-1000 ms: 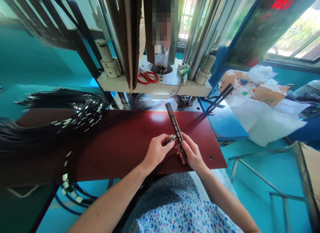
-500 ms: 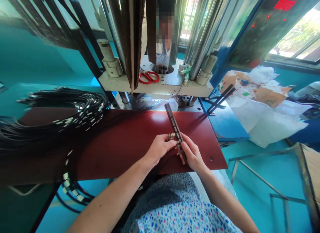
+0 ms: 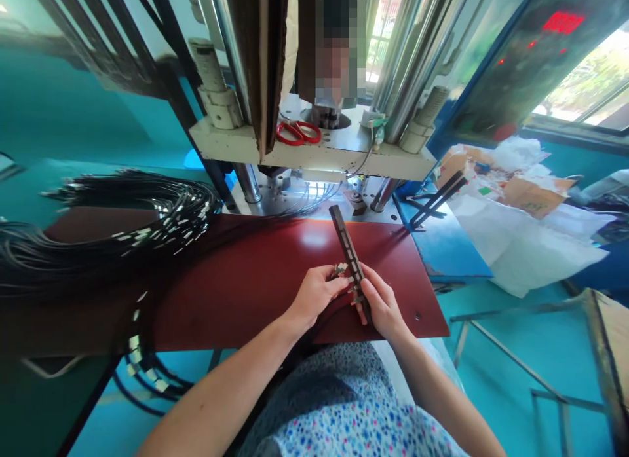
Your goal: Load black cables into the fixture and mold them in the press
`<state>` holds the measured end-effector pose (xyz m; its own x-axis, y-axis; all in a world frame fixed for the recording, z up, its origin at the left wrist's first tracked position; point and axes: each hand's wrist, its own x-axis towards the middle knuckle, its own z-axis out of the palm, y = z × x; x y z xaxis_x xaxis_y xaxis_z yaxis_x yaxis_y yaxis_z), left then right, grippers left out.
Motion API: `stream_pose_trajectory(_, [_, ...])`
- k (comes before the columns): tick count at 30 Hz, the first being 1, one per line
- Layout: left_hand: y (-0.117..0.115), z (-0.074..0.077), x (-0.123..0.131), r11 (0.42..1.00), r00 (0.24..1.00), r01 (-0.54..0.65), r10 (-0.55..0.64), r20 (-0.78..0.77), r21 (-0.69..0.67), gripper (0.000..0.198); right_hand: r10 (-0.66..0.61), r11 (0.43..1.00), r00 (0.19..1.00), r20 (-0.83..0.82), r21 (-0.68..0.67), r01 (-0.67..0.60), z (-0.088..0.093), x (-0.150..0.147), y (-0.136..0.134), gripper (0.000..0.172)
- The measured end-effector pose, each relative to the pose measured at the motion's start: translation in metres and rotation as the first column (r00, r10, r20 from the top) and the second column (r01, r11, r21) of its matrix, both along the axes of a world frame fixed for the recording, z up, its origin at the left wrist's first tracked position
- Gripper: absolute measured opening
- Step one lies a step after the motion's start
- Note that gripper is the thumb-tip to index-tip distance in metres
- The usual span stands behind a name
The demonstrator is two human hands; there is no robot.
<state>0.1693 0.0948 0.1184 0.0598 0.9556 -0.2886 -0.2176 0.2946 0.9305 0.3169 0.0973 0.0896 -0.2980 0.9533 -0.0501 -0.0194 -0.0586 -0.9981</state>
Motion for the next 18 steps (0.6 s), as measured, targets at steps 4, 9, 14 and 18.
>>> stream_pose_trajectory(4, [0.002,-0.005,0.001,0.999,0.999,0.007,-0.005,-0.045,0.054,0.020,0.031,0.998,0.997,0.078,0.052,-0.035,-0.002,0.000,0.000,0.045])
stream_pose_trajectory(9, [0.003,-0.009,-0.003,0.990,0.992,0.012,0.006,-0.125,0.142,0.014,0.059,0.989,0.980,0.189,0.124,-0.083,0.000,-0.003,0.000,0.045])
stream_pose_trajectory(14, [0.000,0.001,-0.023,0.978,0.982,0.182,-0.186,0.025,0.100,0.020,0.030,0.998,0.998,0.056,0.057,-0.033,0.000,-0.002,0.001,0.042])
stream_pose_trajectory(18, [-0.001,0.005,-0.035,0.996,0.990,0.060,-0.067,0.124,0.058,0.024,-0.002,1.000,1.000,-0.008,0.018,0.002,-0.001,-0.002,0.001,0.042])
